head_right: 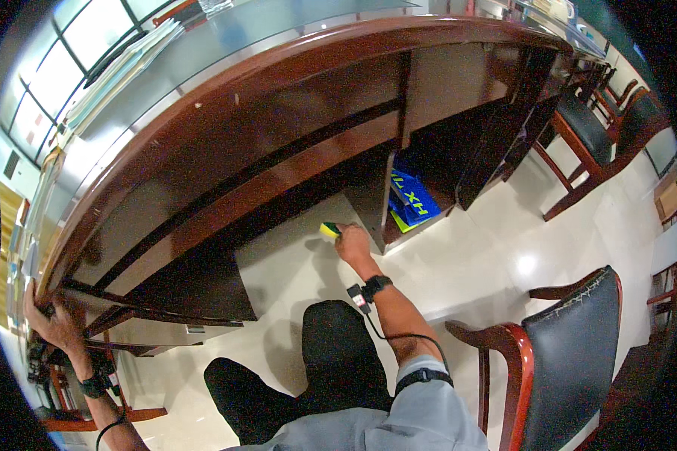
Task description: Cleaning the surface and drawers of a large wooden conference table and office desk using a sponge.
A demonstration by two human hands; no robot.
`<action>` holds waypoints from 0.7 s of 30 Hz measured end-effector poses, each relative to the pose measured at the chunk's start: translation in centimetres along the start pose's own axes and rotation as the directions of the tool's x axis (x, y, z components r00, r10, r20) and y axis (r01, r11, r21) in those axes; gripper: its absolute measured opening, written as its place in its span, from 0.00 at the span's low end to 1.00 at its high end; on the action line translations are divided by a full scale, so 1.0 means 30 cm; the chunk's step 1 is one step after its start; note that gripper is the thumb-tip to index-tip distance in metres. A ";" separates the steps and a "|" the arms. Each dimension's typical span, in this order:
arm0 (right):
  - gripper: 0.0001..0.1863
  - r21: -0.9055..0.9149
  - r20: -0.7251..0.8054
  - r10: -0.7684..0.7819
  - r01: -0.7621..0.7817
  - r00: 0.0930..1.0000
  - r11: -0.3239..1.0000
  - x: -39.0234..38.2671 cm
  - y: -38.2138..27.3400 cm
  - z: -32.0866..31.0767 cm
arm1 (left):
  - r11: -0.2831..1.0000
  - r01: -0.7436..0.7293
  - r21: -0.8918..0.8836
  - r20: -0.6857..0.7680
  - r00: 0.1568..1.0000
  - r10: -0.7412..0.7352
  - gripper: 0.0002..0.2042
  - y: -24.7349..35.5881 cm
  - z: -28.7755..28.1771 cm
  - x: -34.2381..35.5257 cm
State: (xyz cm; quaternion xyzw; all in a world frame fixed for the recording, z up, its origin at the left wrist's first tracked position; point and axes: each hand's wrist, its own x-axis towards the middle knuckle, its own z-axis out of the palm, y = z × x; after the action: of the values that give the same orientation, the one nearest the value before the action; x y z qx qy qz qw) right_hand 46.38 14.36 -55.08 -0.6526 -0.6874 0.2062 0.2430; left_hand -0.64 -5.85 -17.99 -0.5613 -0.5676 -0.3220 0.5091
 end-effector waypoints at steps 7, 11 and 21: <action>0.23 0.629 -0.267 0.356 -0.118 0.895 0.769 -0.279 0.282 -0.031 | 0.997 -0.072 -0.010 0.103 0.992 0.073 0.24 0.103 -0.029 0.057; 0.25 0.805 -0.290 0.522 -0.091 0.802 0.586 -0.254 0.170 -0.257 | 0.988 -0.117 -0.103 0.133 0.983 0.130 0.27 0.338 -0.014 0.135; 0.25 0.843 -0.242 0.233 0.085 0.942 0.531 0.079 -0.067 -0.719 | 0.972 -0.129 -0.197 0.331 0.924 0.189 0.30 0.570 -0.025 0.270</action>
State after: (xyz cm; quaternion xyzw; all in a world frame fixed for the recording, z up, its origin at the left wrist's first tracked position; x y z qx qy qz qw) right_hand 57.73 15.86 -36.55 -0.5073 -0.4229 0.4116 0.6280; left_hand 17.22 -1.27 -13.71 -0.6952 -0.5712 -0.2229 0.3751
